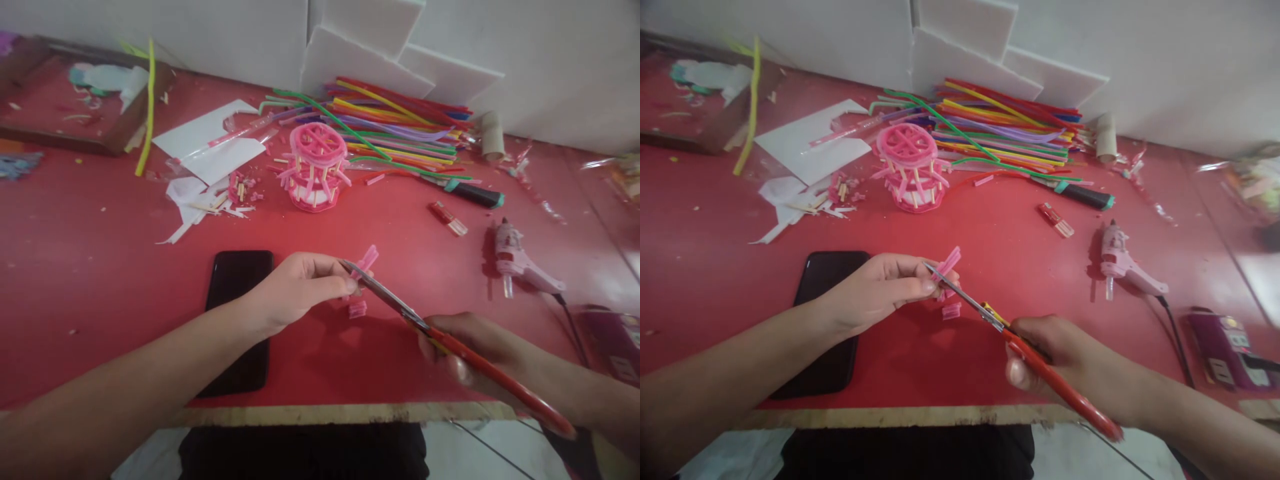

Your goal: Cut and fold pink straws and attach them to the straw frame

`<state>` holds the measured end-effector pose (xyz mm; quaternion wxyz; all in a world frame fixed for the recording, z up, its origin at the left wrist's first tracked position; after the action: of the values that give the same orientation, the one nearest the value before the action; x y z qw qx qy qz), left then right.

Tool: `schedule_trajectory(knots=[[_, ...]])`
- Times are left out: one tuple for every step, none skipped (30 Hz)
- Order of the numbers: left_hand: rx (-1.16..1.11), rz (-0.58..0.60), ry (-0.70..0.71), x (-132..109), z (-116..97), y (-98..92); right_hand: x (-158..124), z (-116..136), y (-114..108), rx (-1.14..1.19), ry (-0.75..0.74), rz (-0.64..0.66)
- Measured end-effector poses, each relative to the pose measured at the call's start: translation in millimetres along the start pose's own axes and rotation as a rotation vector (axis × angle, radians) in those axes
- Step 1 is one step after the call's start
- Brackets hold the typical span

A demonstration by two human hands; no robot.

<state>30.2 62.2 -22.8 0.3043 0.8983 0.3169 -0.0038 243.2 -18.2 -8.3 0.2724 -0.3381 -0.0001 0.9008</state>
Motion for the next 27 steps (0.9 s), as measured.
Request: schedule_trajectory(knots=[[-0.011, 0.007, 0.003, 0, 0, 0.3, 1, -3, 1, 0.023, 0.007, 0.038], [-0.023, 0.015, 0.005, 0, 0, 0.6, 2, -5, 2, 0.046, 0.013, 0.062], [-0.033, 0.023, 0.007, 1, 0, 1.0, 3, -6, 1, 0.065, 0.011, 0.06], [-0.042, 0.025, 0.008, 1, 0, 1.2, 3, -6, 0, 0.079, 0.008, 0.052], [-0.051, 0.027, 0.009, 1, 0, 1.3, 3, -7, 0, 0.089, 0.01, 0.047], [-0.057, 0.026, 0.006, 1, 0, 1.2, 3, -7, -1, 0.095, 0.01, 0.04], [-0.059, 0.023, 0.003, 2, 0, 1.1, 3, -7, -2, 0.098, 0.008, 0.034], [-0.056, 0.017, -0.002, 2, 0, 0.8, 3, -6, -2, 0.097, 0.006, 0.027], [-0.047, 0.01, -0.006, 2, 0, 0.4, 3, -6, -3, 0.093, 0.002, 0.017], [-0.037, 0.003, -0.012, 2, 0, 0.1, 3, -4, -4, 0.087, -0.001, 0.004], [-0.025, -0.005, -0.017, 2, -1, -0.2, 3, -3, -4, 0.08, -0.003, -0.01], [-0.012, -0.011, -0.021, 1, -1, -0.3, 3, -1, -5, 0.075, -0.001, -0.021], [0.0, -0.017, -0.024, 1, -1, -0.3, 3, 1, -5, 0.072, 0.005, -0.03], [0.01, -0.022, -0.027, 1, -2, -0.3, 2, 2, -4, 0.072, 0.015, -0.039], [0.018, -0.026, -0.03, 1, -2, -0.2, 2, 4, -4, 0.076, 0.027, -0.047], [0.025, -0.029, -0.031, 1, -2, -0.1, 2, 6, -4, 0.081, 0.035, -0.055], [0.033, -0.033, -0.03, 1, -2, -0.1, 2, 8, -3, 0.089, 0.039, -0.059], [0.041, -0.038, -0.032, 1, -3, -0.3, 2, 9, -3, 0.1, 0.043, -0.059], [0.049, -0.049, -0.035, 1, -2, -1.0, 3, 9, -3, 0.115, 0.049, -0.047], [0.058, -0.062, -0.043, 1, -2, -2.0, 4, 9, -2, 0.133, 0.057, -0.029], [0.067, -0.079, -0.051, 1, -1, -3.2, 5, 7, -1, 0.153, 0.075, -0.01], [0.073, -0.095, -0.058, 0, -1, -4.5, 7, 3, 0, 0.17, 0.098, 0.005], [0.077, -0.109, -0.063, 0, 0, -5.6, 8, 0, 0, 0.181, 0.121, 0.016], [0.079, -0.117, -0.066, 0, 1, -6.4, 9, -4, 0, 0.184, 0.138, 0.02], [0.079, -0.122, -0.066, -1, 1, -6.9, 10, -8, 0, 0.177, 0.15, 0.017], [0.079, -0.122, -0.066, -1, 2, -7.1, 10, -11, 0, 0.164, 0.155, 0.009], [0.08, -0.121, -0.065, -1, 2, -7.1, 9, -14, 0, 0.147, 0.152, -0.002]])
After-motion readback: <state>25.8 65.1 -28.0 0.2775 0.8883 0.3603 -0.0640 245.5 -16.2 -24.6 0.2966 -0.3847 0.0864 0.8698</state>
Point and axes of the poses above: each hand's wrist, its own x-axis towards the middle knuckle, its own y-axis out of the palm, z = x × y, the point moved 6 cm from there along x, towards the middle knuckle, and after that the axes turned 12 degrees about z, right-handed, at the moved point
